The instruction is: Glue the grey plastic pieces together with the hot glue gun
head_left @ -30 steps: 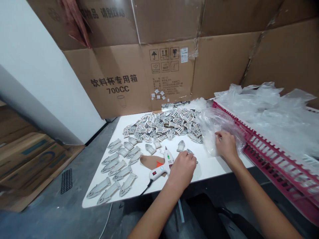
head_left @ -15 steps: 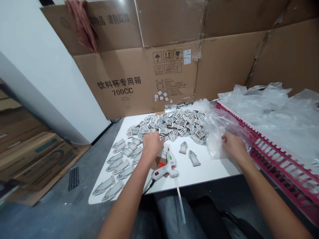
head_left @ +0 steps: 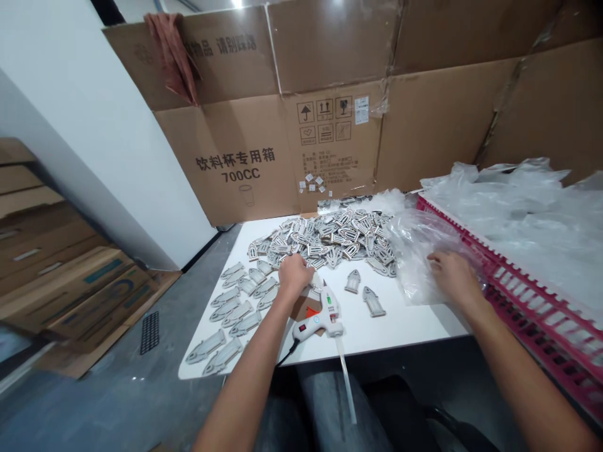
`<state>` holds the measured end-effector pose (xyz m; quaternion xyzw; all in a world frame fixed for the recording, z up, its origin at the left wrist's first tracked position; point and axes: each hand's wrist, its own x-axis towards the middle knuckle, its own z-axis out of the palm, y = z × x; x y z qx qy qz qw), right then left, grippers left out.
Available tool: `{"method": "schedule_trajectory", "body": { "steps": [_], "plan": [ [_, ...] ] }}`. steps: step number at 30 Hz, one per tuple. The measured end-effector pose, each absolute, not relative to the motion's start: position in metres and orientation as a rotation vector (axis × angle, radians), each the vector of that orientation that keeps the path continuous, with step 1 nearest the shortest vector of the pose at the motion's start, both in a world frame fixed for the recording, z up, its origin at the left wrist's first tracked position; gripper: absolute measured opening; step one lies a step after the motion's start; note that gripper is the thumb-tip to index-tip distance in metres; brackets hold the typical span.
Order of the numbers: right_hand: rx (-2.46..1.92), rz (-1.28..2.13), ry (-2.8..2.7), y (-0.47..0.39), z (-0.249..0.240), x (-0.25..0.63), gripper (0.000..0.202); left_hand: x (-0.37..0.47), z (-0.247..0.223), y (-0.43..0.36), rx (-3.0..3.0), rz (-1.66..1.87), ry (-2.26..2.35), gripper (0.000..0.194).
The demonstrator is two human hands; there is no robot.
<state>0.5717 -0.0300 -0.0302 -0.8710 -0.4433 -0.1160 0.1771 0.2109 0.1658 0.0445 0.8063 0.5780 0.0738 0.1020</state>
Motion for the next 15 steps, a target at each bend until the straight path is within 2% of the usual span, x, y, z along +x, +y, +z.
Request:
{"method": "schedule_trajectory", "body": {
  "steps": [3,10,13,15],
  "plan": [
    [-2.468,-0.304,-1.268,-0.025,-0.028,0.577,0.038,0.210,0.053,0.154,2.379,0.440,1.682,0.027],
    [-2.533,-0.243,-1.269,-0.024,-0.033,0.585,0.023,0.180,0.064,0.073,2.554,1.033,1.327,0.021],
    [-2.554,-0.254,-1.289,-0.027,-0.032,0.583,0.029,0.163,0.053,0.025,2.539,1.456,0.942,0.014],
    [-2.609,-0.272,-1.274,-0.029,-0.030,0.581,0.037,0.154,0.045,-0.003,2.462,1.560,0.764,0.016]
  ]
}}
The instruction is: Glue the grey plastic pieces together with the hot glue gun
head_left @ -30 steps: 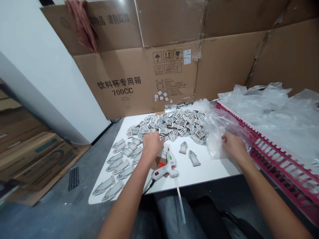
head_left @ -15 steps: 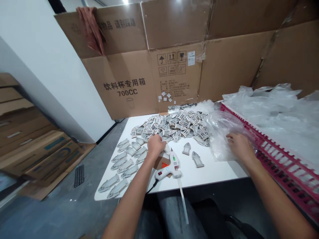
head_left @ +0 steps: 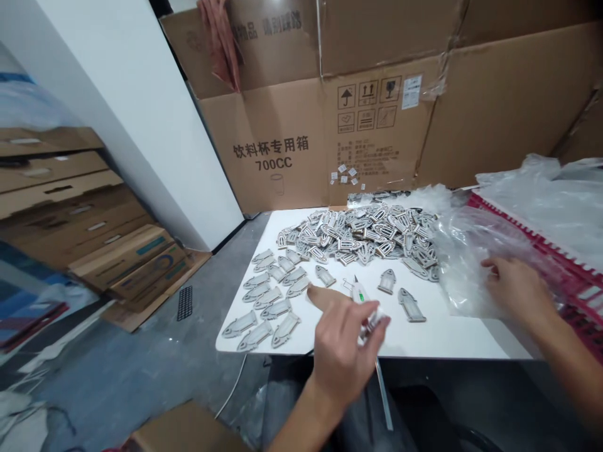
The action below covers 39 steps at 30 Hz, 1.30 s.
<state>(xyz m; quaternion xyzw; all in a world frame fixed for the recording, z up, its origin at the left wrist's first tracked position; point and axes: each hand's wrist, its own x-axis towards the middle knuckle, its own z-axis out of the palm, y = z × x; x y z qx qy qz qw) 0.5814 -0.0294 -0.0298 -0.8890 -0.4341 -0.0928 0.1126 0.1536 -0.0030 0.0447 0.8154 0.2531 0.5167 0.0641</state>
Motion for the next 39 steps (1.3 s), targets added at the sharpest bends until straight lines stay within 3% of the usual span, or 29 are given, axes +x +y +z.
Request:
{"method": "schedule_trajectory", "body": {
  "steps": [5,13,17,25,32,35,39],
  "plan": [
    [-2.796,-0.248,-1.213,-0.030,-0.022,0.579,0.038,0.143,0.024,-0.045,2.373,1.384,0.593,0.010],
    [-2.831,-0.214,-1.257,-0.025,0.002,0.574,0.029,0.160,0.006,-0.069,2.233,1.426,0.255,0.021],
    [-2.714,-0.361,-1.346,-0.031,0.010,0.569,0.033,0.159,0.007,-0.070,2.066,1.364,0.337,0.025],
    [-2.372,-0.671,-1.367,-0.050,0.005,0.549,0.038,0.150,0.018,-0.071,1.703,0.913,0.734,0.030],
    [-2.037,-0.847,-1.123,-0.074,0.019,0.504,0.043,0.142,0.029,-0.066,1.493,0.744,0.839,0.020],
    [-1.833,-0.600,-0.900,-0.094,0.040,0.456,0.040,0.141,0.028,-0.063,1.369,0.747,0.804,0.022],
    [-1.717,0.023,-0.802,-0.115,0.057,0.398,0.031,0.145,0.022,-0.059,1.138,0.721,0.820,0.052]
  ]
}}
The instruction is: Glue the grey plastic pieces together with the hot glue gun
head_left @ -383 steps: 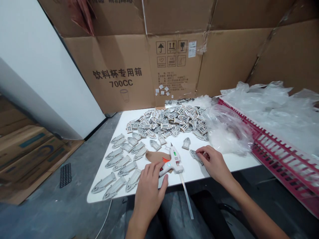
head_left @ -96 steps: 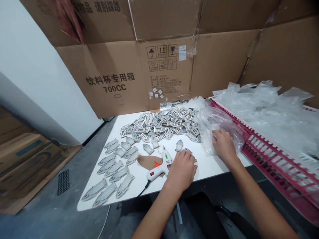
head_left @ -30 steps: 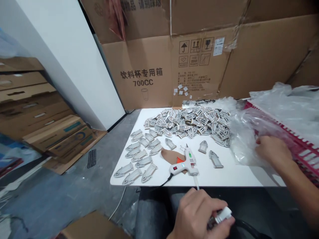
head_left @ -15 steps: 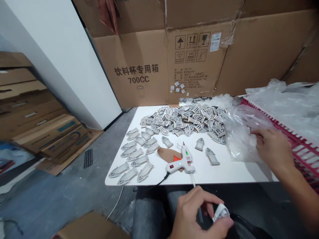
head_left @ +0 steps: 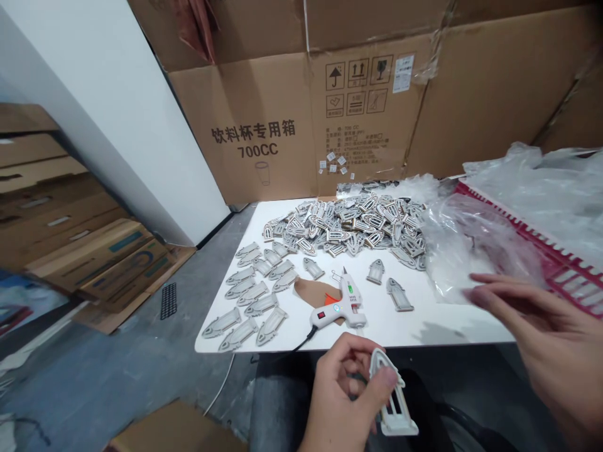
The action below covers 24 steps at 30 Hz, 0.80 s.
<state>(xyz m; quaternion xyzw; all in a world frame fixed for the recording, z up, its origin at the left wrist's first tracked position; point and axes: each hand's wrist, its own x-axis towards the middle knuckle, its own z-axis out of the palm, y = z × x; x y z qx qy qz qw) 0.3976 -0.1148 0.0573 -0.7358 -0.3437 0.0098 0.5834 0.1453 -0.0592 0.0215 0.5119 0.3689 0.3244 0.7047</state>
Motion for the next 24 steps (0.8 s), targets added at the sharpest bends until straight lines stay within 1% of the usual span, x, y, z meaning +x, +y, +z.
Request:
{"method": "schedule_trajectory", "body": {
  "steps": [2,3,5,9,12,17,21,24],
  "plan": [
    [-1.623,0.333,-0.870,-0.118,0.057,0.379,0.034,0.149,0.021,-0.057,1.067,0.702,0.851,0.065],
    [-1.560,0.451,-0.906,-0.117,0.056,0.371,0.034,0.150,0.022,-0.056,1.049,0.698,0.863,0.068],
    [-1.443,0.625,-0.960,-0.113,0.052,0.357,0.029,0.152,0.025,-0.053,1.023,0.692,0.863,0.071],
    [-1.292,0.894,-0.990,-0.106,0.047,0.333,0.023,0.153,0.028,-0.049,0.997,0.664,0.801,0.067],
    [-1.251,0.974,-0.979,-0.106,0.046,0.324,0.021,0.150,0.025,-0.049,1.022,0.701,0.806,0.066],
    [-1.240,0.983,-1.099,-0.109,0.048,0.317,0.018,0.148,0.029,-0.050,1.097,0.811,0.789,0.059],
    [-1.285,1.069,-1.105,-0.109,0.046,0.310,0.023,0.146,0.036,-0.050,1.109,0.814,0.763,0.051],
    [-1.328,1.025,-1.066,-0.108,0.043,0.306,0.028,0.145,0.034,-0.050,1.107,0.822,0.793,0.049]
  ]
}}
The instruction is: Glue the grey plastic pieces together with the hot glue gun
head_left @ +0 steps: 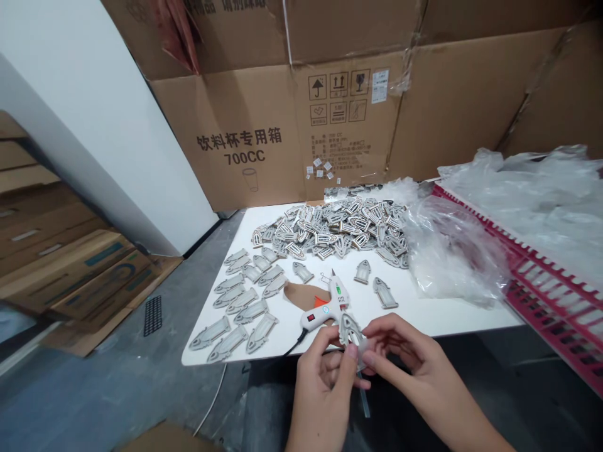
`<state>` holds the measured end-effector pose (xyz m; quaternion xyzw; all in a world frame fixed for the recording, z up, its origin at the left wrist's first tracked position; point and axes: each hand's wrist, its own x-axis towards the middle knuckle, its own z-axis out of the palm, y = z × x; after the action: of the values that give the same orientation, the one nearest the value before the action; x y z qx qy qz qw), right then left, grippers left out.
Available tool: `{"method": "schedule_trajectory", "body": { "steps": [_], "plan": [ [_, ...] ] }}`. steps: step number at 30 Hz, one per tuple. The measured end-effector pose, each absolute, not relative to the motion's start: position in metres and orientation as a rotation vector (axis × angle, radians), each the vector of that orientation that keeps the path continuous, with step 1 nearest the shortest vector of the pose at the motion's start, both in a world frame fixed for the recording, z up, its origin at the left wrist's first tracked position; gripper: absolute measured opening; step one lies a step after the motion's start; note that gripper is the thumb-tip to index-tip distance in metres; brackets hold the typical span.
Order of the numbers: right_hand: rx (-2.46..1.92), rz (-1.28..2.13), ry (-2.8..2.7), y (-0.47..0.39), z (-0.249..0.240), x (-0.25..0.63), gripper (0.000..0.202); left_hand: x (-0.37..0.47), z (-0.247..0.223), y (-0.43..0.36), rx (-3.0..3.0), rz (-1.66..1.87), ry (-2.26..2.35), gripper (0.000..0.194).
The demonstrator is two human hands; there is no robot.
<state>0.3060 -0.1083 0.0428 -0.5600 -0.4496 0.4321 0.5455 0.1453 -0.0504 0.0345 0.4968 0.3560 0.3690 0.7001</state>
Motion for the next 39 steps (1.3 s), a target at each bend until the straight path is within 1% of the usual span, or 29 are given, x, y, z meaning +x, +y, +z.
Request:
{"method": "schedule_trajectory", "body": {
  "steps": [4,11,16,23,26,30,39],
  "plan": [
    [-1.389,0.941,-1.119,-0.108,0.043,0.305,0.027,0.144,0.032,-0.050,1.117,0.829,0.834,0.050],
    [-1.399,0.904,-1.039,-0.107,0.043,0.305,0.030,0.144,0.037,-0.051,1.156,0.800,0.826,0.046],
    [-1.357,1.018,-0.970,-0.106,0.042,0.307,0.034,0.147,0.039,-0.051,1.116,0.809,0.820,0.051],
    [-1.322,1.037,-0.908,-0.103,0.037,0.308,0.039,0.146,0.040,-0.053,1.104,0.785,0.806,0.048],
    [-1.297,1.123,-0.901,-0.101,0.037,0.310,0.041,0.145,0.040,-0.052,1.096,0.776,0.807,0.050],
    [-1.241,1.289,-0.906,-0.099,0.037,0.314,0.038,0.147,0.037,-0.051,1.083,0.773,0.799,0.051],
    [-1.107,1.488,-0.865,-0.103,0.033,0.315,0.040,0.151,0.039,-0.054,1.033,0.804,0.854,0.048]
  ]
}}
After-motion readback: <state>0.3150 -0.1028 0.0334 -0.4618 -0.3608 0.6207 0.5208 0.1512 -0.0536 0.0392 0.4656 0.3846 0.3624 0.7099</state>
